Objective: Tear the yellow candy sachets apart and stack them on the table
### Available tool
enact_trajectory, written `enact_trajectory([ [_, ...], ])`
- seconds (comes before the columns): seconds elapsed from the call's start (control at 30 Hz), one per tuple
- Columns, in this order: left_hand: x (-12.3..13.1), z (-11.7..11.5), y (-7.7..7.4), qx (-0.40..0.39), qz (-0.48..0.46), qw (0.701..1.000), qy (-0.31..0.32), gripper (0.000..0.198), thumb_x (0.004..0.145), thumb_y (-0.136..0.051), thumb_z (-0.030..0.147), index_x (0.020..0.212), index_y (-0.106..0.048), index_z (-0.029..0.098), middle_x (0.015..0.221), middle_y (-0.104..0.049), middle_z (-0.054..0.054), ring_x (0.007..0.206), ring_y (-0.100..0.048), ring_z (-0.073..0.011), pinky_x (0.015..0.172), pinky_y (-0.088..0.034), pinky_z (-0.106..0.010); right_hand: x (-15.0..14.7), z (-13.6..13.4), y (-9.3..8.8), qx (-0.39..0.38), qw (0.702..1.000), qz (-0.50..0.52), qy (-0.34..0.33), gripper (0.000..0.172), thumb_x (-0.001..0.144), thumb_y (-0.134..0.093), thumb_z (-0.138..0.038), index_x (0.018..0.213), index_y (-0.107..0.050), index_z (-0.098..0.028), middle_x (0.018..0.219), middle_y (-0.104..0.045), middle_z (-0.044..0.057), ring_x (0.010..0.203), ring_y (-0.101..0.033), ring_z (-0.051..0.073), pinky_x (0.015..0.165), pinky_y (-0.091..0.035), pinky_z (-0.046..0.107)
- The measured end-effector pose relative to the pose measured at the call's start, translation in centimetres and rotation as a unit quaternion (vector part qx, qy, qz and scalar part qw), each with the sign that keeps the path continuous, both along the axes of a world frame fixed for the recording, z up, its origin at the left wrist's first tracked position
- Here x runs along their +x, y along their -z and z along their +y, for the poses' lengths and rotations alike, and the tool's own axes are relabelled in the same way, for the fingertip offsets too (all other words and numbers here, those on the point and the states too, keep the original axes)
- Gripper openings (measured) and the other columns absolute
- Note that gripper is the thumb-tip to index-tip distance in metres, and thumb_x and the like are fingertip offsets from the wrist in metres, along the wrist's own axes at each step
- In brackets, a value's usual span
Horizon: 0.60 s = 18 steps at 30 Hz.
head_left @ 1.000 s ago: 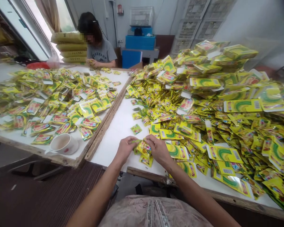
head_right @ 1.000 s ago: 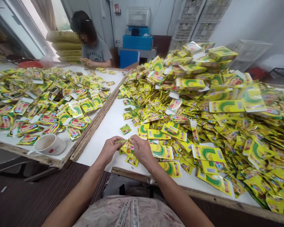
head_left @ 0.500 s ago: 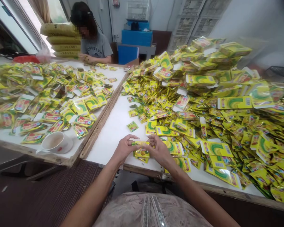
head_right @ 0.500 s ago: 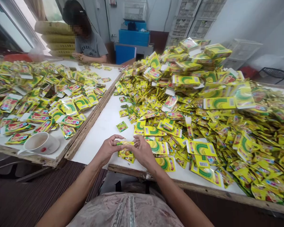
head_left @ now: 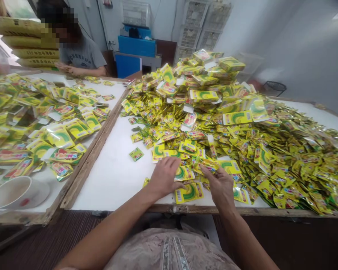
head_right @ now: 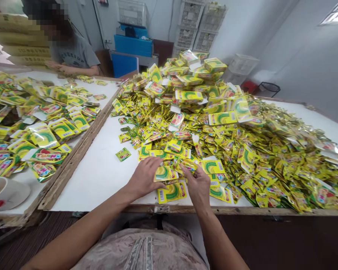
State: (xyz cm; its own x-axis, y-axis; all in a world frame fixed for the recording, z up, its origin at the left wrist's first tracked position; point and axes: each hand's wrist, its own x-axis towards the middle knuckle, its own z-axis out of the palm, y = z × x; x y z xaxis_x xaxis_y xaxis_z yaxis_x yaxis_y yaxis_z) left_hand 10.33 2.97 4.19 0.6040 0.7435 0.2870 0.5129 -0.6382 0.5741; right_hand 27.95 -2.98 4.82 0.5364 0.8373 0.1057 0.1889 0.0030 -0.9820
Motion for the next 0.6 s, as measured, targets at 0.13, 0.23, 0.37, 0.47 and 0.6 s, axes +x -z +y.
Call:
enact_trajectory([
  [0.13, 1.3, 0.4, 1.1, 0.014, 0.105, 0.994, 0.036, 0.055, 0.068, -0.071, 0.025, 0.118, -0.052, 0.014, 0.115, -0.061, -0.016, 0.109, -0.053, -0.0303, 0.090, -0.042, -0.043, 2.2, -0.5, 0.5, -0.016, 0.997, -0.057, 0.053, 0.027, 0.067, -0.070, -0.041, 0.077, -0.069, -0.017, 0.071, -0.069, 0.002, 0.063, -0.060, 0.018, 0.055, -0.047, 0.029],
  [0.23, 0.0, 1.2, 1.3, -0.056, 0.032, 0.997, -0.050, 0.040, 0.075, -0.060, 0.023, 0.114, -0.057, 0.017, 0.114, -0.063, -0.012, 0.105, -0.058, -0.0267, 0.090, -0.044, -0.038, 2.5, 0.0, 0.8, -0.021, 0.999, -0.008, 0.030, 0.027, 0.064, -0.072, -0.043, 0.067, -0.065, -0.017, 0.057, -0.062, 0.000, 0.052, -0.053, 0.014, 0.048, -0.041, 0.026],
  [0.37, -2.6, 1.7, 1.1, -0.217, -0.124, 0.962, -0.109, 0.031, 0.075, -0.059, 0.028, 0.104, -0.063, 0.018, 0.102, -0.069, -0.007, 0.095, -0.063, -0.0248, 0.083, -0.047, -0.035, 1.0, 2.3, 0.6, -0.005, 0.995, 0.079, -0.055, 0.030, 0.062, -0.074, -0.043, 0.072, -0.064, -0.017, 0.062, -0.063, 0.000, 0.054, -0.050, 0.012, 0.050, -0.041, 0.025],
  [0.47, -4.1, 1.2, 1.3, -0.343, -0.272, 0.894, -0.090, 0.038, 0.073, -0.063, 0.038, 0.103, -0.062, 0.016, 0.099, -0.070, -0.008, 0.092, -0.064, -0.0238, 0.078, -0.050, -0.033, -0.7, 4.2, 0.0, -0.001, 0.986, 0.080, -0.143, 0.032, 0.066, -0.070, -0.044, 0.082, -0.065, -0.017, 0.070, -0.064, 0.001, 0.056, -0.050, 0.012, 0.051, -0.039, 0.025],
  [0.6, -5.7, 0.1, 1.6, -0.436, -0.369, 0.814, -0.107, 0.044, 0.070, -0.068, 0.040, 0.104, -0.060, 0.013, 0.092, -0.071, -0.008, 0.080, -0.066, -0.0202, 0.073, -0.051, -0.030, -2.1, 5.4, -1.0, -0.051, 0.955, 0.084, -0.280, 0.031, 0.065, -0.069, -0.045, 0.076, -0.064, -0.017, 0.059, -0.059, -0.002, 0.051, -0.046, 0.010, 0.049, -0.035, 0.023],
])
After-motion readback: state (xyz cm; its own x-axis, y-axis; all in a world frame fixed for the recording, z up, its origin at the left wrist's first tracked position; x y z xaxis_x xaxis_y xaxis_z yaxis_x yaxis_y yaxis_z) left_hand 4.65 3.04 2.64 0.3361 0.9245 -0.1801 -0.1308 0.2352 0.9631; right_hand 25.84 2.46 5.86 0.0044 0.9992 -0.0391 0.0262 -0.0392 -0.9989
